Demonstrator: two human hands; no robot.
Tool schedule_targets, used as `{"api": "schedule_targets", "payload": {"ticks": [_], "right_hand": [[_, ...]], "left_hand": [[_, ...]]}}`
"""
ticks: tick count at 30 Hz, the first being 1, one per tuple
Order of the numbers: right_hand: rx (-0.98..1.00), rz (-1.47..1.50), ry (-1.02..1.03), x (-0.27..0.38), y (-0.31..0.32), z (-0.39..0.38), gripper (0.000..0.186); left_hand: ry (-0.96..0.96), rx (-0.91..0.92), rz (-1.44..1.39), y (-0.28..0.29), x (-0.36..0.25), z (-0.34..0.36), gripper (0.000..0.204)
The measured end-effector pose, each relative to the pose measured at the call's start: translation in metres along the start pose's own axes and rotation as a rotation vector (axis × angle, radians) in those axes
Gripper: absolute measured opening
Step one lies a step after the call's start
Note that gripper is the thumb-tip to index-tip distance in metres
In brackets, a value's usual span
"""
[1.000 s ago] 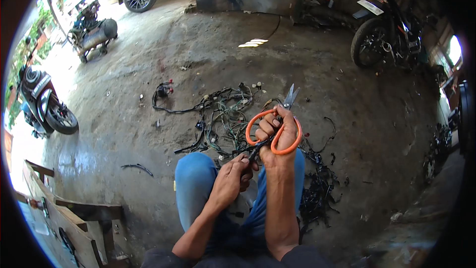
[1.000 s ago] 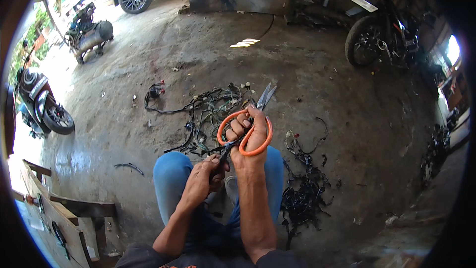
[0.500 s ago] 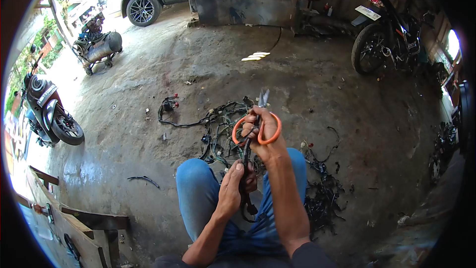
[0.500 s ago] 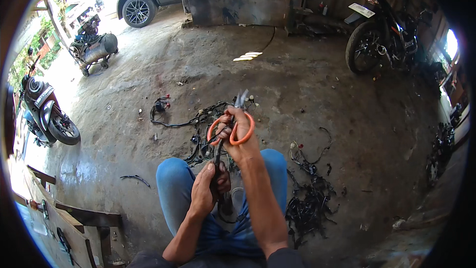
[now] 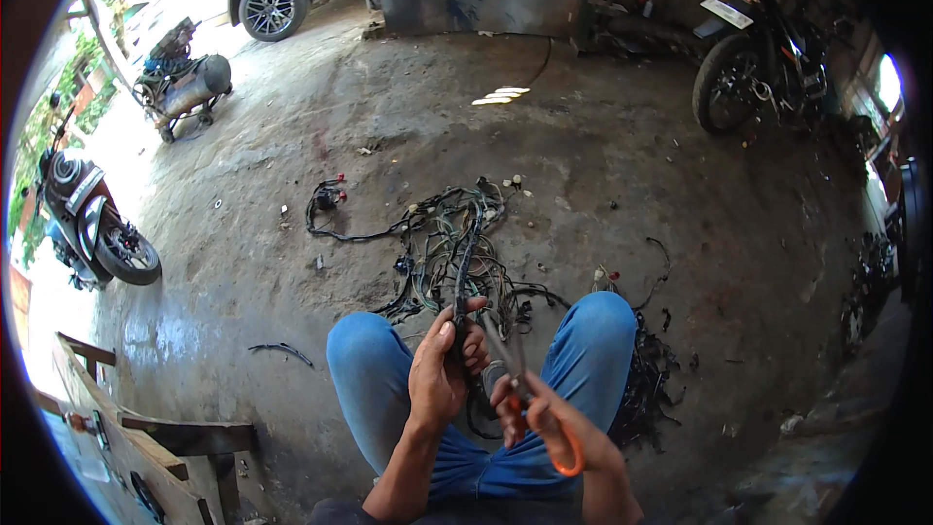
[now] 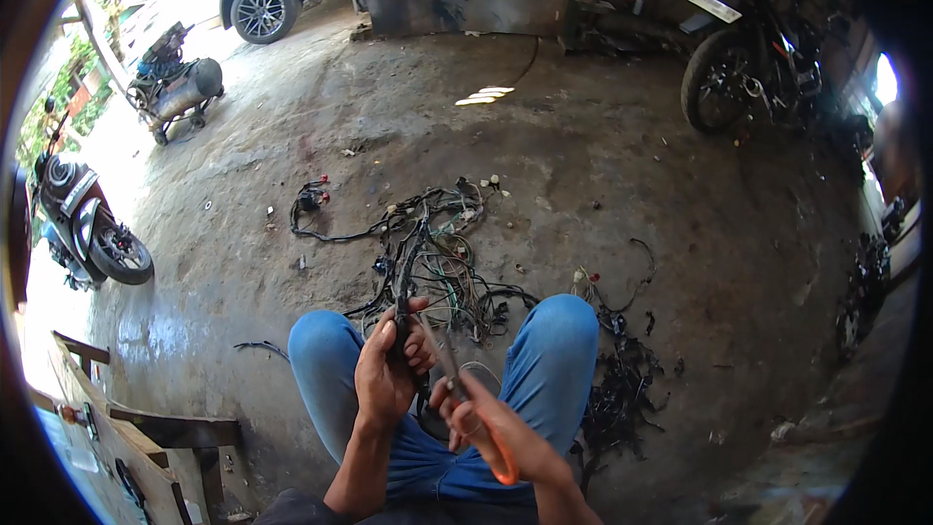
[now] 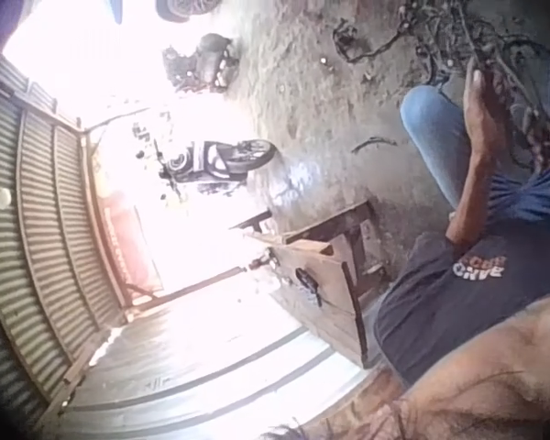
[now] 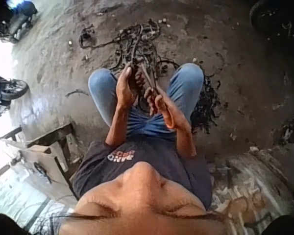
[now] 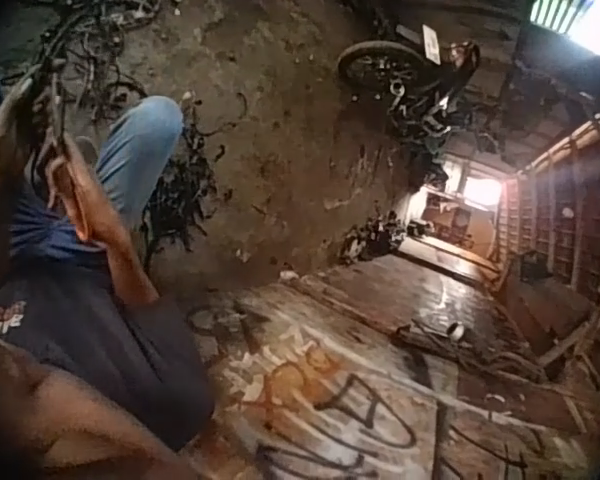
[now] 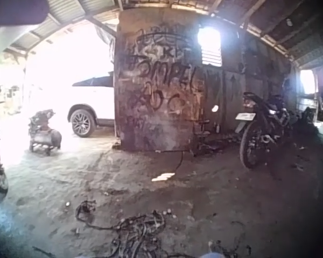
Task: Repair and trim components of a motorcycle wiring harness using scissors.
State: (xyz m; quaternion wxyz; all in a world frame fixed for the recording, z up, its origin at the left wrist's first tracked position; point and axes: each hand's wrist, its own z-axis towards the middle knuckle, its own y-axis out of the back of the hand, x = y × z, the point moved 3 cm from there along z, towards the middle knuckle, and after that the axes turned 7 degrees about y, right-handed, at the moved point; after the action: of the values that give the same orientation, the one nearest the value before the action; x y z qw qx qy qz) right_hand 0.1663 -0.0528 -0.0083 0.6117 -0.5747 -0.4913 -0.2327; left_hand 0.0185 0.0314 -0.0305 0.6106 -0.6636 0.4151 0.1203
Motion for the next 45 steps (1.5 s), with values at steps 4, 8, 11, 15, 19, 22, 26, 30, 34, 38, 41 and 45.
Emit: {"api": "schedule_targets", "payload": {"ticks": [4,8,11,15,19,22,26,30,34,38,41,45], "right_hand": [[0.029,-0.090,-0.047,-0.010,-0.003,-0.005,0.067],[0.026,-0.084,-0.020,-0.012,-0.002,-0.008,0.067],[-0.002,-0.093,-0.042,-0.014,-0.002,-0.011,0.068],[-0.002,-0.031,-0.084,-0.012,-0.002,-0.013,0.066],[0.003,0.118,-0.171,-0.008,-0.001,-0.016,0.065],[0.037,0.156,-0.189,-0.006,0.000,-0.017,0.069],[0.077,0.260,-0.223,-0.005,0.003,-0.015,0.072],[0.058,0.281,-0.231,-0.006,0.007,-0.013,0.077],[0.002,0.224,-0.191,-0.014,0.009,-0.009,0.078],[-0.108,0.041,-0.033,-0.026,0.002,-0.006,0.073],[-0.205,-0.078,0.021,-0.035,-0.004,-0.007,0.072],[-0.302,-0.246,0.162,-0.037,-0.006,-0.009,0.067]], "left_hand": [[0.005,-0.033,0.056,-0.004,0.005,-0.004,0.055],[-0.018,-0.041,0.122,-0.011,0.008,-0.009,0.053],[-0.009,-0.042,0.141,-0.015,0.010,-0.012,0.051],[-0.002,-0.035,0.153,-0.019,0.011,-0.013,0.050],[-0.001,-0.038,0.195,-0.016,0.011,-0.013,0.047],[-0.011,-0.037,0.239,-0.012,0.012,-0.011,0.044],[-0.023,-0.033,0.302,-0.006,0.013,-0.009,0.042],[-0.041,-0.028,0.418,-0.004,0.013,-0.006,0.040],[-0.047,-0.032,0.486,-0.002,0.015,-0.004,0.040],[-0.064,-0.040,0.476,-0.003,0.021,-0.005,0.040],[-0.059,-0.104,0.487,-0.005,0.027,-0.007,0.039],[-0.059,-0.113,0.499,-0.012,0.028,-0.013,0.039]]}}
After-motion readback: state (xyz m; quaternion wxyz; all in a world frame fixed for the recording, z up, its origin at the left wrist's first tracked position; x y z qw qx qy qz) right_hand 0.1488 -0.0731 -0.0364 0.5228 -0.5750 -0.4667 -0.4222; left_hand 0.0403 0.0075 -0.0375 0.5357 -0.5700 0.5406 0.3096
